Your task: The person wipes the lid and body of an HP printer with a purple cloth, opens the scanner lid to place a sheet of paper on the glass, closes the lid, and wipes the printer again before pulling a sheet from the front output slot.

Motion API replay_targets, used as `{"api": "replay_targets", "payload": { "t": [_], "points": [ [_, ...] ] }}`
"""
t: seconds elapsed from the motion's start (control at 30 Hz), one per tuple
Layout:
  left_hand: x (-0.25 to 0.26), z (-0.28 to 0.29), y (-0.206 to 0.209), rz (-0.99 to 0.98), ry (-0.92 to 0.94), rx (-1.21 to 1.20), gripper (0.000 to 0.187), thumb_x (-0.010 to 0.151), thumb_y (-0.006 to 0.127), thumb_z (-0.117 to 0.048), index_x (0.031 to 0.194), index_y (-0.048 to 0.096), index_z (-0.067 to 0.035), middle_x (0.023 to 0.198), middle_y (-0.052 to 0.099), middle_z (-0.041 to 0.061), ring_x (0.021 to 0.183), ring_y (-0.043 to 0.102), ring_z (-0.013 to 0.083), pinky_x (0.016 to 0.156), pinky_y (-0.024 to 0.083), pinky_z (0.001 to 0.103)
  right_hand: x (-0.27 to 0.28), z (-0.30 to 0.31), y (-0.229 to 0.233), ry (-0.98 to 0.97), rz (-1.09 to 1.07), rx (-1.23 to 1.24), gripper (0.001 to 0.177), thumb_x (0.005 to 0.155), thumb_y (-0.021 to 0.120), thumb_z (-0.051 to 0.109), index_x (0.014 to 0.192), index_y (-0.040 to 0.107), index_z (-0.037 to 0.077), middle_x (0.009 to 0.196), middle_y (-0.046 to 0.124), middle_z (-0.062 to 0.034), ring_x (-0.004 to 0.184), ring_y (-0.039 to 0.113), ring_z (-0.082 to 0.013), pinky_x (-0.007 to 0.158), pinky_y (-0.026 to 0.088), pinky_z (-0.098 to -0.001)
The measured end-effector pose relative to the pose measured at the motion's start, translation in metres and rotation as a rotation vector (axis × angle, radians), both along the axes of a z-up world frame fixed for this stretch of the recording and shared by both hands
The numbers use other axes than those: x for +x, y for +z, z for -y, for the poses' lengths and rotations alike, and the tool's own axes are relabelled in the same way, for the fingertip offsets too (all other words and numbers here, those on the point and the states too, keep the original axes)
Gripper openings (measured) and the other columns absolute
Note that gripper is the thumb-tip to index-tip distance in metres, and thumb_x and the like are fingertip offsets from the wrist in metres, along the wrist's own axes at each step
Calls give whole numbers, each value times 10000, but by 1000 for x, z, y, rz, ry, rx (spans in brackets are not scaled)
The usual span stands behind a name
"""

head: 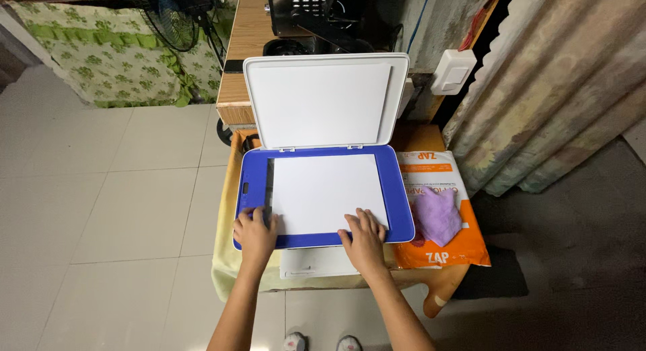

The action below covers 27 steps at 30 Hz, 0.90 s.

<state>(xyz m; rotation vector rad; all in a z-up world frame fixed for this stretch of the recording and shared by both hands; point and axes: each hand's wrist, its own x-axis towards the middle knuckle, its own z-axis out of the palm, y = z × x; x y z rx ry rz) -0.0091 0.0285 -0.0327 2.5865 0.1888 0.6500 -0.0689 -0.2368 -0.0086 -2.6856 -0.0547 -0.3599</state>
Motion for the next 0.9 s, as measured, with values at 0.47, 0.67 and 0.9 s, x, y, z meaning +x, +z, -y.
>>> {"api": "replay_targets", "payload": {
  "t": [0.47, 0.67, 0.9],
  "points": [
    [3, 1, -3, -71, -114, -151, 261, 934, 692, -320, 985, 688, -64, 1022, 674, 191, 958, 605, 412, 860, 490, 501, -1, 1, -11, -10, 79, 3, 455, 951, 625, 423, 1299, 645, 131, 1475, 502, -165, 1450, 364, -342, 1152, 206, -532],
    [4, 4, 7, -80, -200, -519, 273, 995, 639, -261, 1115, 601, -18, 828, 715, 167, 746, 689, 338, 682, 530, 441, -2, 2, -11, 7, 150, 13, 542, 927, 666, 471, 1321, 621, 103, 1467, 487, -185, 1453, 350, -355, 1153, 205, -544],
    [-2, 6, 22, -146, -229, -727, 419, 982, 609, -177, 1364, 487, -57, 685, 644, 92, 602, 595, 172, 580, 480, 338, -5, -13, 3, 69, 180, -40, 645, 857, 741, 488, 1370, 587, 130, 1478, 453, -175, 1451, 320, -359, 1115, 178, -626]
  ]
}}
